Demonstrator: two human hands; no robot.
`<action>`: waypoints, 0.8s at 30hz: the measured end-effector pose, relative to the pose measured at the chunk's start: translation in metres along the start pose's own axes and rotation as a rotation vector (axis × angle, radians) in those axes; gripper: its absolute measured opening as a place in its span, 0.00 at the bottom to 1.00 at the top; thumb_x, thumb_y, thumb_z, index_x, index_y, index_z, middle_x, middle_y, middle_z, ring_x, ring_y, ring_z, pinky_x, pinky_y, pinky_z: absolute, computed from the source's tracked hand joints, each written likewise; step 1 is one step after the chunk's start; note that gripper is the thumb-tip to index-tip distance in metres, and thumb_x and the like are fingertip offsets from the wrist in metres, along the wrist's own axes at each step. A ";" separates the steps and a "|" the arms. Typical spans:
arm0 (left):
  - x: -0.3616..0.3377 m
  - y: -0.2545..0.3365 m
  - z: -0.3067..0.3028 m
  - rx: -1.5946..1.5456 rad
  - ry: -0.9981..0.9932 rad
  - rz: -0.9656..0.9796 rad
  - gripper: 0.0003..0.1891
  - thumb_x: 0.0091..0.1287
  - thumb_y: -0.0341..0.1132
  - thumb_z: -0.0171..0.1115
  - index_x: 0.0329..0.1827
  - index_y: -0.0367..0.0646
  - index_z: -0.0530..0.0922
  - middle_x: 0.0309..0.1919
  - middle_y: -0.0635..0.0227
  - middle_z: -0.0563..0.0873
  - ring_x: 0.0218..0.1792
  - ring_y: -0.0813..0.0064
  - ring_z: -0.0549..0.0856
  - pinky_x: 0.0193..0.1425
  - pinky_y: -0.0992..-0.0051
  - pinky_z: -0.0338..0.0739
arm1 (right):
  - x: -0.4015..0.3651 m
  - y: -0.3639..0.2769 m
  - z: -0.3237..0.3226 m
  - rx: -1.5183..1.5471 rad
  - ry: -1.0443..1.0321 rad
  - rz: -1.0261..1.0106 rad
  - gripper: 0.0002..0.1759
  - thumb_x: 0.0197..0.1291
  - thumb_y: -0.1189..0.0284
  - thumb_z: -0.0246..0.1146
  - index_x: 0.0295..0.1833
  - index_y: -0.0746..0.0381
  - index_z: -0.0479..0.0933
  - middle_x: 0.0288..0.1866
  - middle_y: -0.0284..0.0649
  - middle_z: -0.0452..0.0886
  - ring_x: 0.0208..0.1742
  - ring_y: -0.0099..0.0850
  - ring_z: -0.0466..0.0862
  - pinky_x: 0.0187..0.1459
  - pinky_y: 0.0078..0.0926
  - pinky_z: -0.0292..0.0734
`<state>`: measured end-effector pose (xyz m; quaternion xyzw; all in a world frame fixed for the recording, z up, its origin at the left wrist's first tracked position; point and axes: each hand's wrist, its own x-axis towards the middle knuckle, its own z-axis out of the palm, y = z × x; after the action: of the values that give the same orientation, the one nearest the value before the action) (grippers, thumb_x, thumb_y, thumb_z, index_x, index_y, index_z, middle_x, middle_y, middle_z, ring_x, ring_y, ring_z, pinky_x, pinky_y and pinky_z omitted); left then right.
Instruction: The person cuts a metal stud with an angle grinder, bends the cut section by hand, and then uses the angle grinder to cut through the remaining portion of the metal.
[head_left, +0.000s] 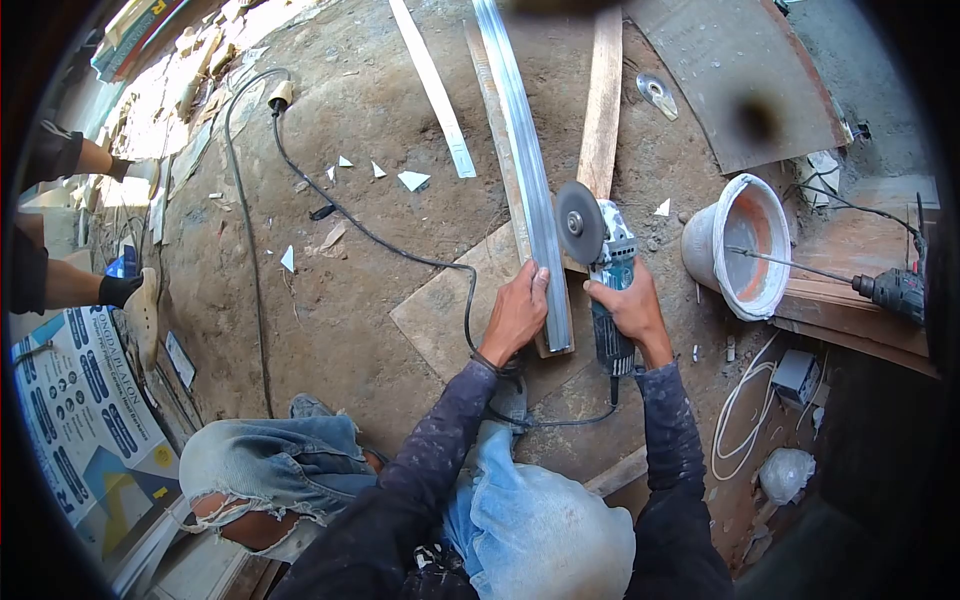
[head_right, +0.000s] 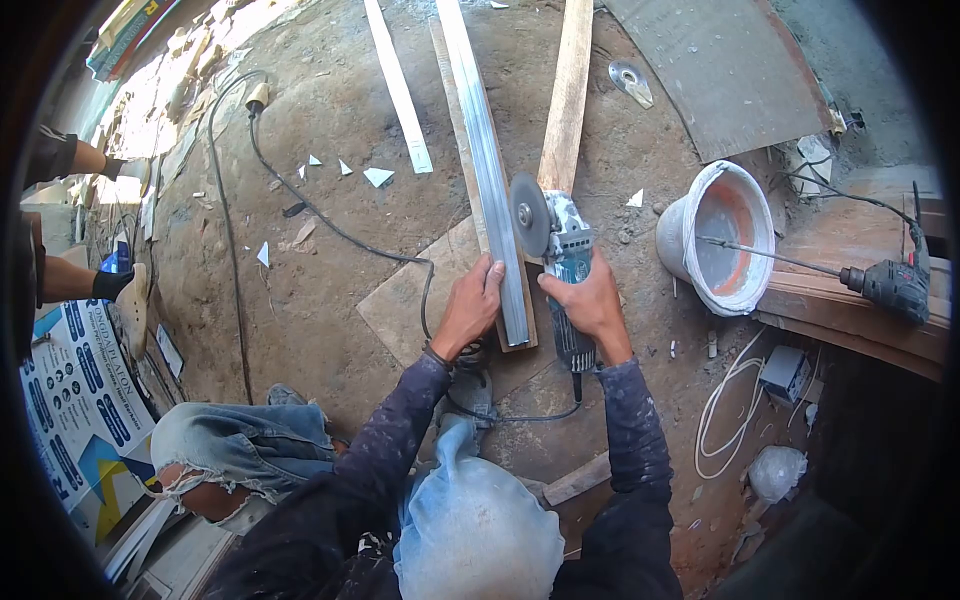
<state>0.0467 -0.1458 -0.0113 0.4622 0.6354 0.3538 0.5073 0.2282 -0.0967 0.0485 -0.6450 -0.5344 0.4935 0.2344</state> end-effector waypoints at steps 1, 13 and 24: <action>0.000 0.001 0.000 -0.001 -0.002 0.000 0.13 0.80 0.39 0.50 0.48 0.36 0.71 0.36 0.34 0.80 0.45 0.29 0.79 0.42 0.48 0.72 | 0.000 0.000 0.000 0.006 -0.003 -0.010 0.29 0.49 0.71 0.75 0.56 0.68 0.75 0.41 0.39 0.85 0.40 0.27 0.84 0.46 0.28 0.80; 0.000 -0.001 0.004 0.013 0.039 0.031 0.12 0.80 0.39 0.51 0.46 0.36 0.71 0.34 0.34 0.80 0.42 0.30 0.79 0.40 0.46 0.71 | 0.002 0.005 0.000 -0.018 -0.005 -0.043 0.25 0.52 0.73 0.75 0.54 0.68 0.76 0.41 0.35 0.83 0.38 0.22 0.82 0.43 0.23 0.79; 0.000 0.002 0.001 0.028 0.016 0.009 0.14 0.80 0.40 0.50 0.51 0.35 0.74 0.36 0.36 0.82 0.43 0.32 0.82 0.42 0.49 0.74 | 0.007 0.011 0.000 -0.003 -0.020 -0.029 0.26 0.50 0.71 0.75 0.53 0.68 0.76 0.40 0.38 0.85 0.38 0.26 0.84 0.43 0.27 0.80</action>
<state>0.0482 -0.1449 -0.0098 0.4696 0.6422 0.3508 0.4940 0.2331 -0.0940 0.0363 -0.6326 -0.5467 0.4955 0.2351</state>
